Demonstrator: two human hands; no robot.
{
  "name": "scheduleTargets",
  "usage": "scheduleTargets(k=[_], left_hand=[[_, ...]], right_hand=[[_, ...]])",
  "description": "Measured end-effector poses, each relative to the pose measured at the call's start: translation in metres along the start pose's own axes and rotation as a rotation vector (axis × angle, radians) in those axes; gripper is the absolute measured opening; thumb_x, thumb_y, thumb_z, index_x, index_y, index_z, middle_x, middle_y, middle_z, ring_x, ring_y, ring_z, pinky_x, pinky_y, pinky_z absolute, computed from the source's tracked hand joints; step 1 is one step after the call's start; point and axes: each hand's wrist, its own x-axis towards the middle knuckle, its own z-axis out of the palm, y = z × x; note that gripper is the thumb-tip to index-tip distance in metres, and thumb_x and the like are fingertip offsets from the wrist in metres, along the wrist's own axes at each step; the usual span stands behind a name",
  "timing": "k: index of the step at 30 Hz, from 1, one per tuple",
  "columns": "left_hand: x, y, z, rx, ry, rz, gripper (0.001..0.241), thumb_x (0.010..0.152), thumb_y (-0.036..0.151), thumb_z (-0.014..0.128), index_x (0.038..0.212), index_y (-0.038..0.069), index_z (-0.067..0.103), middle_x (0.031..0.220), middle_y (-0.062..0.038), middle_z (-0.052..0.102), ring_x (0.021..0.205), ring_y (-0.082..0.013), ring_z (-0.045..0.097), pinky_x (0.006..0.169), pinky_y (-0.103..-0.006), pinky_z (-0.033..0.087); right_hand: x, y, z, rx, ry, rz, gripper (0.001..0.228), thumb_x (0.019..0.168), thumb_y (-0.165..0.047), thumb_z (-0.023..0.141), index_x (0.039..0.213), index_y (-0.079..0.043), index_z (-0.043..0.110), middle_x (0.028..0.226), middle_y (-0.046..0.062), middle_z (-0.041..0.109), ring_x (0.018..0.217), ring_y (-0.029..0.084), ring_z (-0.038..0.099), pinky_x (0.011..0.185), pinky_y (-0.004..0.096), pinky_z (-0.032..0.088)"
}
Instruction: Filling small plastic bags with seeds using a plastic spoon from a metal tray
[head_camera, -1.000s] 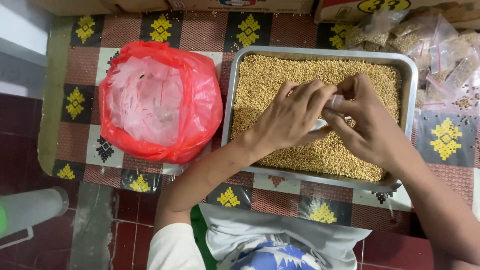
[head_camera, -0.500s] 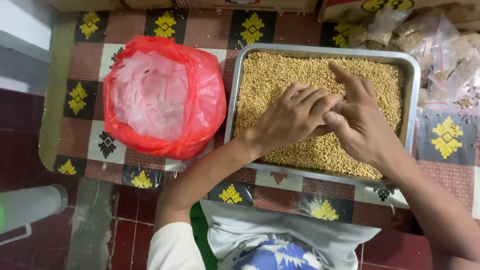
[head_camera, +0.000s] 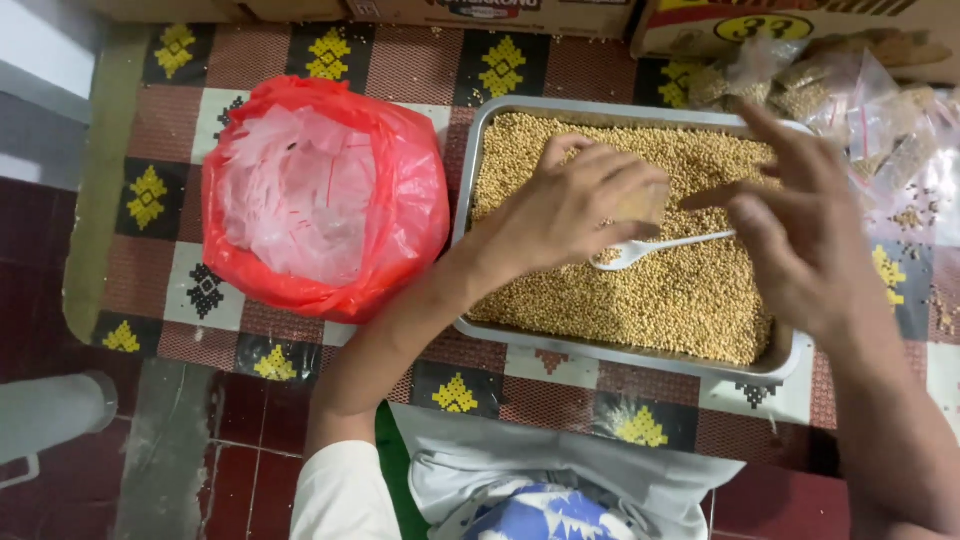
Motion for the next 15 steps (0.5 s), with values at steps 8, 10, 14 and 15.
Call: scheduleTargets(k=[8, 10, 14, 15], left_hand=[[0.000, -0.022, -0.019, -0.018, -0.079, -0.125, 0.051, 0.080, 0.043, 0.082, 0.119, 0.014, 0.066, 0.118, -0.009, 0.058, 0.112, -0.0260, 0.052, 0.099, -0.0420, 0.036], [0.000, -0.021, -0.016, -0.015, -0.149, -0.145, 0.052, 0.080, 0.043, 0.082, 0.118, 0.012, 0.067, 0.115, -0.008, 0.059, 0.109, -0.0256, 0.052, 0.096, -0.0429, 0.035], [-0.002, -0.015, -0.011, -0.019, -0.192, -0.132, 0.052, 0.086, 0.044, 0.079, 0.124, 0.012, 0.065, 0.117, -0.006, 0.060, 0.114, -0.0223, 0.054, 0.104, -0.0435, 0.031], [-0.001, -0.014, -0.010, -0.031, -0.189, -0.123, 0.052, 0.085, 0.045, 0.079, 0.123, 0.012, 0.064, 0.117, -0.007, 0.060, 0.117, -0.0231, 0.054, 0.105, -0.0443, 0.029]], right_hand=[[0.005, 0.016, -0.009, -0.761, -0.419, 0.019, 0.022, 0.086, -0.029, 0.070, 0.105, -0.022, 0.078, 0.113, -0.001, 0.072, 0.109, 0.020, 0.061, 0.100, 0.043, 0.046], [0.003, 0.022, -0.005, -0.790, -0.503, 0.177, 0.020, 0.088, -0.031, 0.070, 0.106, -0.025, 0.078, 0.108, -0.006, 0.073, 0.107, 0.016, 0.062, 0.096, 0.040, 0.046], [0.004, 0.032, 0.009, -0.726, -0.484, 0.111, 0.016, 0.090, -0.027, 0.069, 0.102, -0.026, 0.079, 0.111, -0.009, 0.074, 0.106, 0.014, 0.064, 0.102, 0.036, 0.045], [0.004, 0.032, 0.010, -0.700, -0.498, 0.122, 0.016, 0.091, -0.025, 0.067, 0.102, -0.028, 0.079, 0.109, -0.009, 0.074, 0.105, 0.014, 0.064, 0.101, 0.034, 0.046]])
